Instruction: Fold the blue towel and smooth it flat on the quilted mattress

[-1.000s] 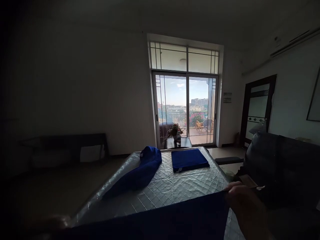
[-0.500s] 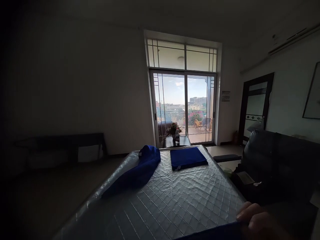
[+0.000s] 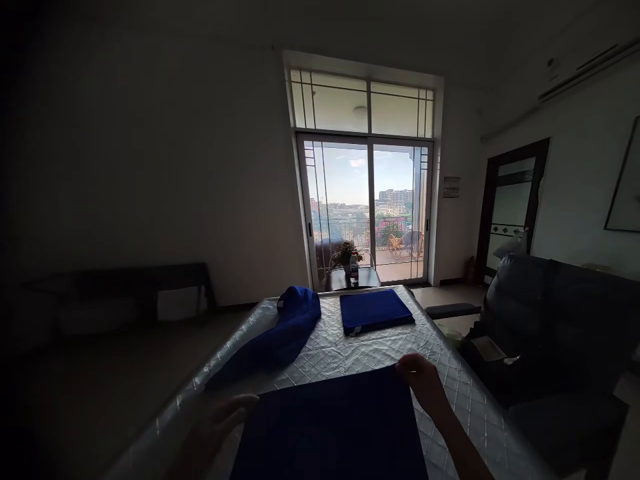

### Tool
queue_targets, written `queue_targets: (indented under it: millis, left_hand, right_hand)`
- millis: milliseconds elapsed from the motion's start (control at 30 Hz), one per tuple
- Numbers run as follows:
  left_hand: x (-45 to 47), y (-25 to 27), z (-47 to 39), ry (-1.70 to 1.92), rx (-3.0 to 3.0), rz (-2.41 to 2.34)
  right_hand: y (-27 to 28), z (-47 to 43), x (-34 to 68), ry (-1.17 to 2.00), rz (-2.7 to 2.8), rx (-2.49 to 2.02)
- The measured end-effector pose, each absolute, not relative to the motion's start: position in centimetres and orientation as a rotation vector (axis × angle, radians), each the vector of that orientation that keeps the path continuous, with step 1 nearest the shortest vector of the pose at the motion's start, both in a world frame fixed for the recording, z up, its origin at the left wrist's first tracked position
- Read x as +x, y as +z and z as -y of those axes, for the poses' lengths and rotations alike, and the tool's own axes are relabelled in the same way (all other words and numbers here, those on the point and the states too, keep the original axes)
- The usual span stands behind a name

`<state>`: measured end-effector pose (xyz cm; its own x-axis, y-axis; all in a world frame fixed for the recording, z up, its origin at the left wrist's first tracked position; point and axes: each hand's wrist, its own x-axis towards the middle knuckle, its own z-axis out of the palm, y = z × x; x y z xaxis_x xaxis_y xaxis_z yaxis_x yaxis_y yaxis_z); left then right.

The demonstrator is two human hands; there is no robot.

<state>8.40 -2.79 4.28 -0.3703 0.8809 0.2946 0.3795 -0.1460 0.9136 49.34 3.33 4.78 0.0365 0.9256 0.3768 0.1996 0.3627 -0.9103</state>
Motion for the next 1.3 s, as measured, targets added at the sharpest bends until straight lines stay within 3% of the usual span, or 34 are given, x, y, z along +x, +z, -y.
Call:
queue_targets:
  millis: [267,700,1300]
  left_hand:
    - [7.8,-0.2,-4.8,1.355,1.39,-1.609]
    - [8.5,-2.0,-10.2,1.436,1.45,-1.7]
    - [8.3,-6.4,-12.3,1.462,1.768,-1.758]
  right_hand:
    - [-2.4,-13.0,47.1,0.756,1.535,-1.252]
    - [-5.2,-19.5,45.0,0.56,1.599,-1.426]
    - [-6.9,-19.8,43.7,0.199,1.815,-1.688]
